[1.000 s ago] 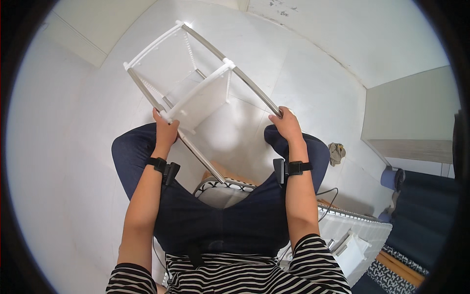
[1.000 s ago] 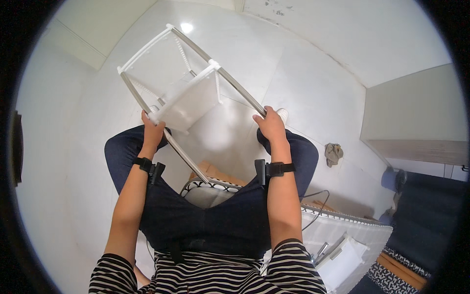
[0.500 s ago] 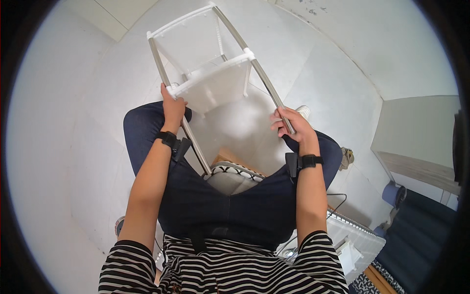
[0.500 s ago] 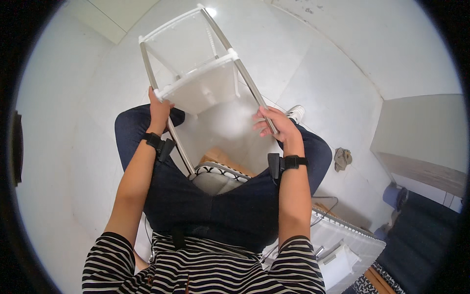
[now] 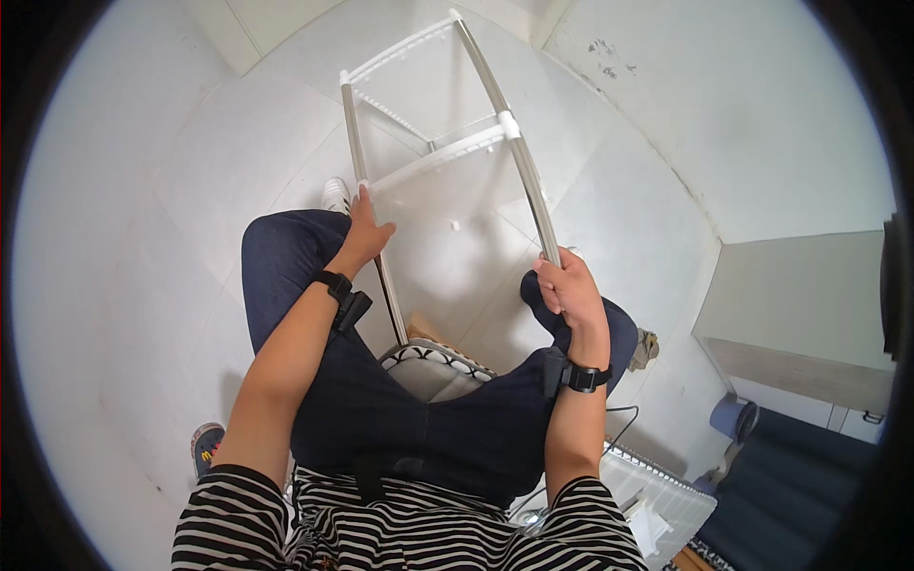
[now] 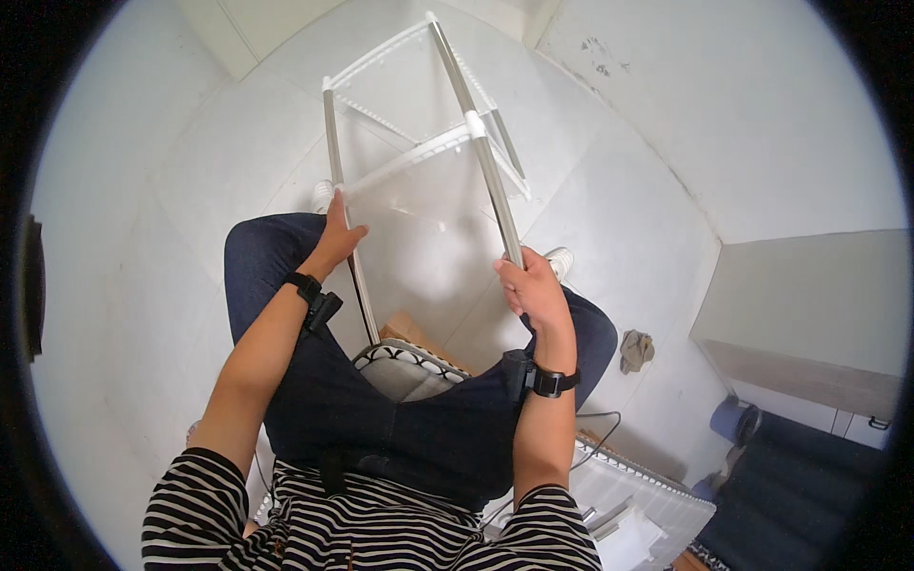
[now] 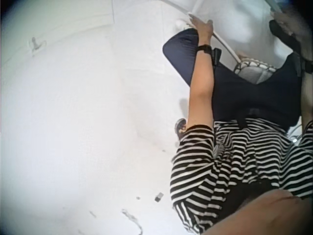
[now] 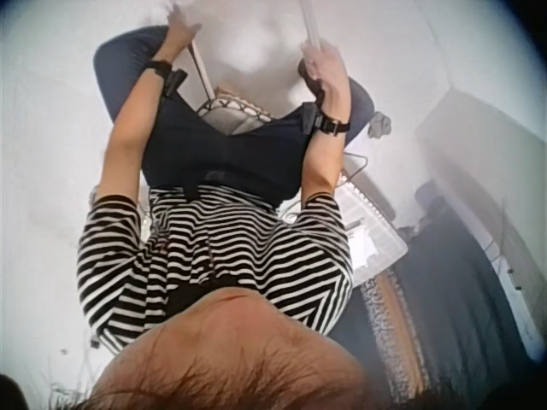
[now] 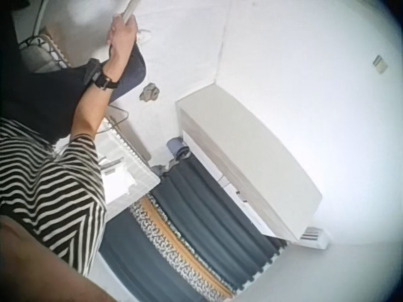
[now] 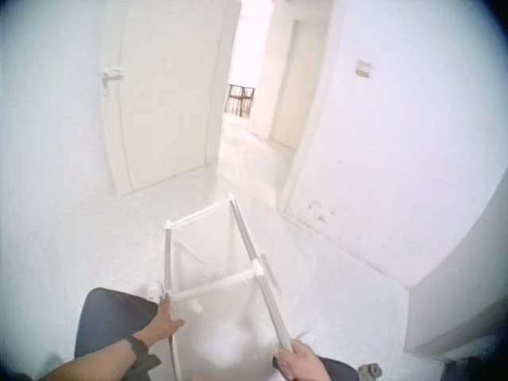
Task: Assembling a small white plastic shelving unit with metal supports.
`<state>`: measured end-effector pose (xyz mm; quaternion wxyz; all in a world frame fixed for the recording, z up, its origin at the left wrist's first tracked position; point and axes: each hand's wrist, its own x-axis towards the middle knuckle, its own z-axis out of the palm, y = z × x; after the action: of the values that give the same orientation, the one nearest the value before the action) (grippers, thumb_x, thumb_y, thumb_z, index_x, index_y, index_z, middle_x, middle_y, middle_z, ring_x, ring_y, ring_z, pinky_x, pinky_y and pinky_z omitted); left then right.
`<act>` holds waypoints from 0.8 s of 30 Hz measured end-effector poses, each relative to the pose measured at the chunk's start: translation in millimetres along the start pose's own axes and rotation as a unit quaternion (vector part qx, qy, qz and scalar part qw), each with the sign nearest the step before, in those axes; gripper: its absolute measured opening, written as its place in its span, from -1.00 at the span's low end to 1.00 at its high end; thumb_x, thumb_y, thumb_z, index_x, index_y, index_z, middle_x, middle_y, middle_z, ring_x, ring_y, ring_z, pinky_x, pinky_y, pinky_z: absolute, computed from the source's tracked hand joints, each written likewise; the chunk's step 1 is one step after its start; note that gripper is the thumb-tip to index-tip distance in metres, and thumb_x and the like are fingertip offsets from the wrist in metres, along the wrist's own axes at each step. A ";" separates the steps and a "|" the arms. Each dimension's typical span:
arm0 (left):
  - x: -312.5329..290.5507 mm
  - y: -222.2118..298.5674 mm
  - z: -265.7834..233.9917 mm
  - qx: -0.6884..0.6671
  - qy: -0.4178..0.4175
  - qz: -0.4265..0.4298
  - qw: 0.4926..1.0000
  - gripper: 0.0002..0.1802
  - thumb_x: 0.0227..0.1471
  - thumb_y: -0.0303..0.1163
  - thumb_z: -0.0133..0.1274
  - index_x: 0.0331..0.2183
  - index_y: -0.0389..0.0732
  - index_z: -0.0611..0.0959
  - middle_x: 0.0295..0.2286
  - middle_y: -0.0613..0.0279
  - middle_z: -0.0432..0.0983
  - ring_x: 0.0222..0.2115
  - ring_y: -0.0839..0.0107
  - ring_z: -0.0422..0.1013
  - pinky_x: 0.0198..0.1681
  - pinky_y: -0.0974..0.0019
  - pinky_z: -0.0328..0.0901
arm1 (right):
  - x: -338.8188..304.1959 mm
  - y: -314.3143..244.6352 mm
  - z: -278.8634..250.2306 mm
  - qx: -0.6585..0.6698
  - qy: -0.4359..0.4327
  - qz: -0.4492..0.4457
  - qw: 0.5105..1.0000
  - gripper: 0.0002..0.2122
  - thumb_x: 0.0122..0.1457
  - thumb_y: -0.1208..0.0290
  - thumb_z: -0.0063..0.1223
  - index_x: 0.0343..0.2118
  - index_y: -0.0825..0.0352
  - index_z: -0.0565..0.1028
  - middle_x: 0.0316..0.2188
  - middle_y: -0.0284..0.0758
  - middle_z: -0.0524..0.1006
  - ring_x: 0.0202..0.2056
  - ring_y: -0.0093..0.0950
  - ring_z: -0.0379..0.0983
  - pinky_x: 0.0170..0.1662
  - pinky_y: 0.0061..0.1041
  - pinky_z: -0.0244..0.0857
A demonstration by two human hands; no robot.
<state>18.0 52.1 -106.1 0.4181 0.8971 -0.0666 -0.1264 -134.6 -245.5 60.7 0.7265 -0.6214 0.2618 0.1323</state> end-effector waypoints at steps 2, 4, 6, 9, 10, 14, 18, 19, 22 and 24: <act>4.3 -5.8 0.1 -0.027 -0.014 0.005 1.000 0.01 -0.13 -0.30 0.11 0.21 -0.41 -0.09 0.15 -0.36 -0.02 0.23 -0.05 -0.10 0.27 0.23 -0.16 | 6.1 -0.9 6.6 0.001 0.010 -0.017 1.000 -0.88 0.12 0.46 0.03 -0.46 0.31 0.33 -0.72 -0.51 0.25 -0.81 -0.75 0.07 -0.81 -0.72 -0.05; 5.0 -4.2 1.8 -0.056 -0.032 0.009 0.998 -0.04 -0.13 -0.31 0.11 0.20 -0.43 0.01 0.14 -0.33 0.02 0.22 -0.04 -0.06 0.27 0.21 -0.13 | 11.6 0.1 7.0 -0.060 0.025 -0.022 0.998 -0.88 0.11 0.46 0.03 -0.46 0.33 0.34 -0.71 -0.51 0.25 -0.81 -0.74 0.08 -0.79 -0.70 -0.03; 1.3 3.9 3.2 -0.033 -0.070 0.017 0.997 -0.18 -0.12 -0.29 0.11 0.13 -0.45 0.19 0.11 -0.27 0.12 0.18 -0.03 0.02 0.24 0.20 -0.06 | 14.7 -1.0 0.3 -0.077 0.038 -0.020 0.996 -0.87 0.12 0.43 0.04 -0.44 0.35 0.35 -0.72 -0.50 0.26 -0.80 -0.71 0.10 -0.78 -0.66 -0.02; -0.9 5.8 3.4 0.016 -0.100 0.006 0.995 -0.26 -0.10 -0.28 0.11 0.07 -0.45 0.29 0.07 -0.24 0.20 0.12 -0.04 0.12 0.20 0.19 0.03 | 21.4 -0.6 -3.0 -0.114 0.050 -0.021 0.992 -0.84 0.12 0.39 0.05 -0.42 0.37 0.36 -0.73 -0.49 0.27 -0.79 -0.68 0.13 -0.75 -0.62 0.01; -0.5 6.0 2.1 0.019 -0.102 0.007 0.995 -0.26 -0.10 -0.28 0.11 0.07 -0.45 0.29 0.07 -0.24 0.20 0.12 -0.04 0.12 0.20 0.19 0.03 | 22.0 -0.1 -1.7 -0.134 0.056 -0.018 0.989 -0.82 0.12 0.37 0.05 -0.41 0.38 0.36 -0.73 -0.48 0.27 -0.78 -0.67 0.15 -0.74 -0.62 0.02; 2.2 2.9 -0.8 0.010 -0.124 -0.018 0.992 -0.29 -0.09 -0.25 0.11 0.06 -0.42 0.33 0.12 -0.34 0.08 0.16 -0.04 0.09 0.18 0.21 0.05 | 20.9 1.4 9.3 -0.168 0.079 -0.011 0.983 -0.79 0.11 0.33 0.06 -0.42 0.39 0.37 -0.72 -0.47 0.27 -0.76 -0.66 0.16 -0.74 -0.61 0.03; -4.8 13.9 1.0 -0.011 -0.166 -0.035 0.985 -0.23 -0.07 -0.19 0.12 0.10 -0.40 0.29 0.18 -0.44 -0.17 0.19 -0.05 0.04 0.18 0.23 0.05 | 22.7 -8.7 5.1 -0.156 0.079 -0.023 0.984 -0.84 0.11 0.40 0.06 -0.44 0.38 0.36 -0.76 -0.51 0.22 -0.80 -0.70 0.10 -0.77 -0.63 -0.03; -4.8 9.3 0.9 -0.007 -0.162 -0.039 0.986 -0.23 -0.07 -0.19 0.12 0.10 -0.40 0.29 0.18 -0.44 -0.17 0.19 -0.05 0.04 0.18 0.23 0.05 | 23.9 -12.7 3.8 -0.121 0.065 -0.005 0.991 -0.84 0.10 0.40 0.07 -0.44 0.38 0.37 -0.76 -0.51 0.23 -0.80 -0.70 0.09 -0.77 -0.63 -0.03; -3.5 5.6 2.1 -0.041 -0.174 0.023 0.984 -0.19 -0.08 -0.15 0.14 0.12 -0.39 0.27 0.20 -0.44 -0.25 0.16 -0.07 0.11 0.16 0.23 0.09 | 30.4 -13.6 -10.2 -0.120 0.057 -0.019 0.991 -0.83 0.08 0.39 0.08 -0.44 0.38 0.38 -0.75 -0.51 0.24 -0.80 -0.71 0.09 -0.77 -0.63 -0.03; -5.2 16.6 4.4 -0.071 -0.206 -0.016 0.976 -0.16 -0.08 -0.13 0.15 0.13 -0.38 0.26 0.19 -0.42 -0.22 0.13 -0.07 0.16 0.13 0.23 0.14 | 29.8 -12.0 -12.3 -0.167 0.068 -0.016 0.984 -0.82 0.09 0.38 0.08 -0.45 0.39 0.38 -0.73 -0.49 0.26 -0.79 -0.70 0.11 -0.77 -0.62 -0.02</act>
<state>11.5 39.4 -95.2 0.4554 0.8209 -0.1281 -0.3199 -106.4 -263.7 53.3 0.5954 -0.7455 0.2745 0.1198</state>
